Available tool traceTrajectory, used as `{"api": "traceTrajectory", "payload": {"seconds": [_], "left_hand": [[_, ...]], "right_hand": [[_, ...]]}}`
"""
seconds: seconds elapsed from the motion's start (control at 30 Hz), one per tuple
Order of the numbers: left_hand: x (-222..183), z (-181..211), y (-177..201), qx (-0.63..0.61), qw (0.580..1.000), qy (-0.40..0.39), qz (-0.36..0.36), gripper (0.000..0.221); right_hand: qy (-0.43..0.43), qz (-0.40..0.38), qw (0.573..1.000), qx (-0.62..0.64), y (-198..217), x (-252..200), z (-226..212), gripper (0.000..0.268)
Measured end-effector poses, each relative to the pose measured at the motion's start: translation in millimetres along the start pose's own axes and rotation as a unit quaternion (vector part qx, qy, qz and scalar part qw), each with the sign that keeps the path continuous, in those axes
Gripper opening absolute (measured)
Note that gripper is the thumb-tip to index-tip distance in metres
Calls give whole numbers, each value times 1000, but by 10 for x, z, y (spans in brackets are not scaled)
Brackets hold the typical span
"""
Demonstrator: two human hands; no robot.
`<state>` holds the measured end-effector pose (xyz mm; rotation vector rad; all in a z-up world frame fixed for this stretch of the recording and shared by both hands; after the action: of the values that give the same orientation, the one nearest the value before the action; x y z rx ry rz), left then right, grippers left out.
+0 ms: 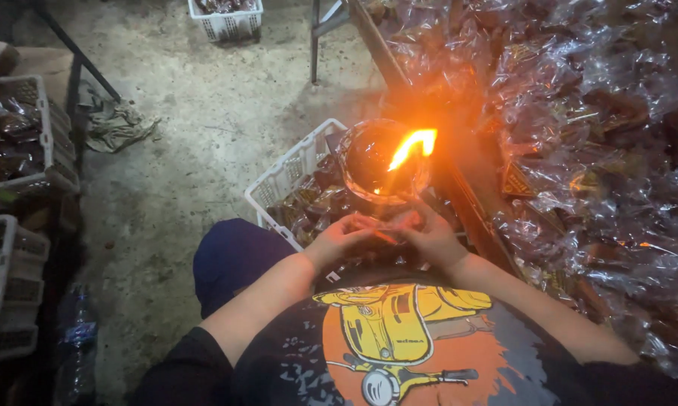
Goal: Sealing plastic bags containing bread by twisting the top and melting it over a small flame.
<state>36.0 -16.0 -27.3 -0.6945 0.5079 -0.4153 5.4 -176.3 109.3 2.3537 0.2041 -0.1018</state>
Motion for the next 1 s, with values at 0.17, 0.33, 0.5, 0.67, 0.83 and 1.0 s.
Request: {"api": "traceTrajectory", "payload": {"seconds": [0.17,0.33,0.5,0.67,0.83,1.0], "left_hand": [[25,57,73,74,994,-12,85,25],[321,-112,437,89,984,-46,144,21],[-120,159,-127,254,955,-149,25,53],[-193,112,-516,393,914,-82,-56,56],[-13,-69,-226,366,924,-70,-81,51],[84,-84,-182,375,925,-16,-53,66]], "right_hand": [[-84,84,993,5,-130,215,401,22],[-118,43,992,31,-125,187,666,25],[-174,-15,962,212,-192,226,739,20],[4,16,991,133,-139,384,685,21],[-128,-24,947,292,-145,135,146,16],[-204,-82,960,175,-491,392,853,21]]}}
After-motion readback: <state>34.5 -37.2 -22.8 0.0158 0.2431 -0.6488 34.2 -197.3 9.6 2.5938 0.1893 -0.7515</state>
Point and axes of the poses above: each hand's wrist, its own x-axis towards the middle knuckle, its own y-axis out of the back of the hand, z = x × y, the point moved 4 cm from there along x, towards the middle knuckle, and after that the axes turned 10 degrees about -x, right-handed, at the moved point
